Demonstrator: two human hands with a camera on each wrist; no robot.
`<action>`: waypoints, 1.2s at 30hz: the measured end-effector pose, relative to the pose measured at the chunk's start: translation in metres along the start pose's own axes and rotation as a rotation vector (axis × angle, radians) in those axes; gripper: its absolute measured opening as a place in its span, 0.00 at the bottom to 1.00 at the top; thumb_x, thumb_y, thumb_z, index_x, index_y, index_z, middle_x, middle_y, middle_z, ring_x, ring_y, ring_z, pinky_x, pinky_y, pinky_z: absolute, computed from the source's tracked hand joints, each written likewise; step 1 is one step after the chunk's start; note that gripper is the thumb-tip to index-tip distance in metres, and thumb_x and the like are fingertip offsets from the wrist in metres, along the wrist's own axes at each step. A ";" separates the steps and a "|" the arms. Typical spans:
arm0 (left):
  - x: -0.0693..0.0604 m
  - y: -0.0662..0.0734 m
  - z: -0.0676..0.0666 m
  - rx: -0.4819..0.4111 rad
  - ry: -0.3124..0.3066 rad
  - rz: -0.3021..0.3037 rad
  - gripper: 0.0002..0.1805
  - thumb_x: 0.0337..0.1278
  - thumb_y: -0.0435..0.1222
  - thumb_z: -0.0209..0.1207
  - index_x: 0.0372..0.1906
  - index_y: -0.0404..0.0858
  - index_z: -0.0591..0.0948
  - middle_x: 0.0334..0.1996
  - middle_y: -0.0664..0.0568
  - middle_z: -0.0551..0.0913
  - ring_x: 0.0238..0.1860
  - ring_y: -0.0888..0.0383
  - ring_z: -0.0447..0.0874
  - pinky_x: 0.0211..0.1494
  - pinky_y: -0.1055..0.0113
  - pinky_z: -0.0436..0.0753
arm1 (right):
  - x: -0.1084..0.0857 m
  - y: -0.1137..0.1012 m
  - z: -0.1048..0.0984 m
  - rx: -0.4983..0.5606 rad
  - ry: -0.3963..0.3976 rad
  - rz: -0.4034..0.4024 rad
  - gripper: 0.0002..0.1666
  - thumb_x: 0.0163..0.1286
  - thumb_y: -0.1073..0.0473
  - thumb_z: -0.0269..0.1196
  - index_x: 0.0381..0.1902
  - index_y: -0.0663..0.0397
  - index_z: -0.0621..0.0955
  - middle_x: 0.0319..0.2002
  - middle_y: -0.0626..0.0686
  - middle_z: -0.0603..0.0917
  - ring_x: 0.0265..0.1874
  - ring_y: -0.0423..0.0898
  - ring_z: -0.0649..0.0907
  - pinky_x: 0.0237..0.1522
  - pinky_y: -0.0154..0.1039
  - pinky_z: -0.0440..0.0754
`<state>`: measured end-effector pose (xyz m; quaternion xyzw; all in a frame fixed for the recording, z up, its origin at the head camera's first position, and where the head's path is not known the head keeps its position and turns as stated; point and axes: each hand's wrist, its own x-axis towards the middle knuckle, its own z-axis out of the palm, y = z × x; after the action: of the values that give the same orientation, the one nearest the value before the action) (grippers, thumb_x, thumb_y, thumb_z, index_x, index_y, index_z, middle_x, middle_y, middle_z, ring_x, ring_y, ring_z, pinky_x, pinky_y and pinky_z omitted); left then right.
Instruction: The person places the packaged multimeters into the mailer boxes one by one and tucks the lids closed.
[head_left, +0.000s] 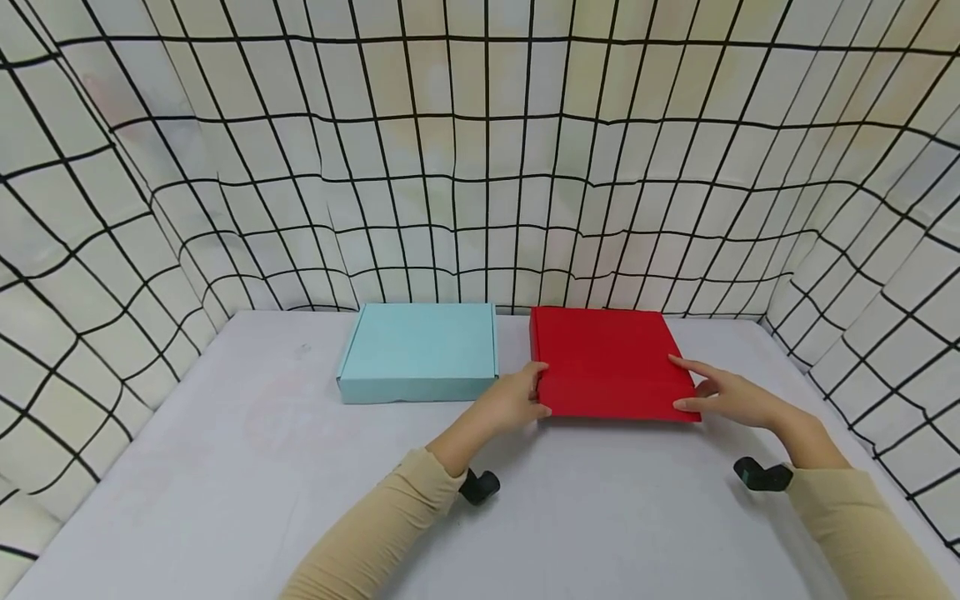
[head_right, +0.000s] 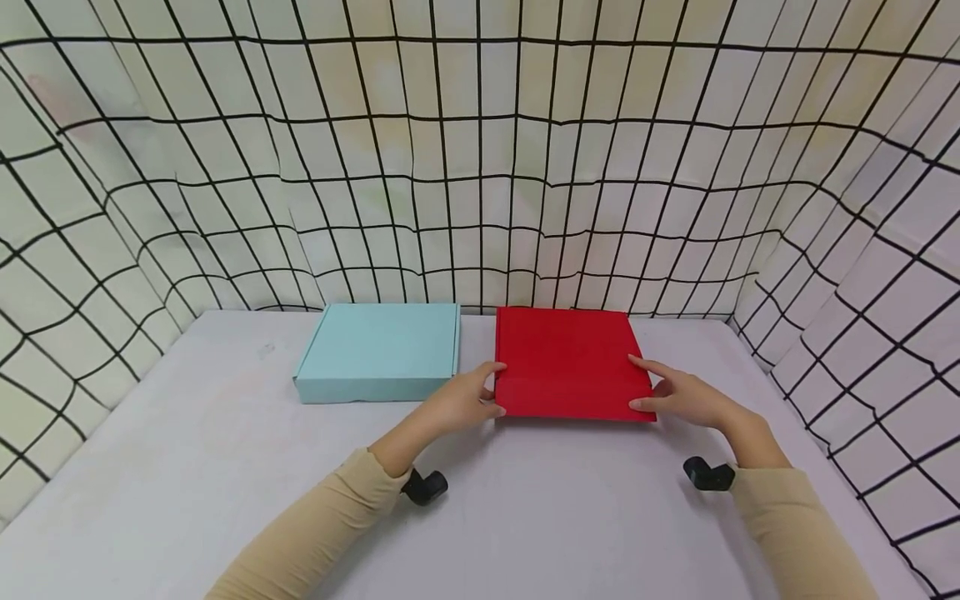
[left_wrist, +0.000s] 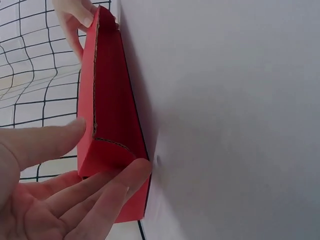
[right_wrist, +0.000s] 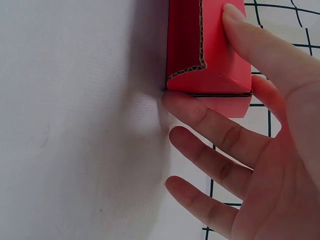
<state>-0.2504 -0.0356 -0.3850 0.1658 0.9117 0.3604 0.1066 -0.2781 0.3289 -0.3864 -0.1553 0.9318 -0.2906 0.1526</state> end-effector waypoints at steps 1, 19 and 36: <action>0.001 -0.001 -0.001 0.003 0.005 0.000 0.38 0.63 0.31 0.68 0.75 0.34 0.66 0.47 0.42 0.86 0.40 0.51 0.85 0.37 0.66 0.80 | 0.000 0.000 0.000 -0.001 0.002 -0.001 0.53 0.69 0.47 0.69 0.81 0.60 0.56 0.55 0.65 0.78 0.54 0.60 0.78 0.51 0.60 0.82; 0.026 0.004 0.005 0.230 0.035 -0.001 0.48 0.62 0.43 0.69 0.81 0.38 0.58 0.80 0.39 0.54 0.73 0.41 0.66 0.64 0.49 0.79 | 0.008 -0.005 0.003 -0.098 0.117 -0.075 0.55 0.65 0.44 0.72 0.79 0.61 0.60 0.63 0.69 0.71 0.58 0.66 0.74 0.51 0.59 0.83; 0.060 0.003 0.006 0.549 -0.082 0.095 0.54 0.61 0.59 0.65 0.84 0.46 0.51 0.83 0.47 0.45 0.81 0.41 0.38 0.77 0.37 0.52 | 0.039 -0.021 0.020 -0.121 0.091 -0.115 0.73 0.58 0.41 0.77 0.81 0.68 0.45 0.79 0.72 0.36 0.75 0.77 0.35 0.62 0.77 0.62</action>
<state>-0.3032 -0.0066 -0.3916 0.2456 0.9613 0.0973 0.0775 -0.3017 0.2877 -0.3969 -0.2043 0.9431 -0.2488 0.0834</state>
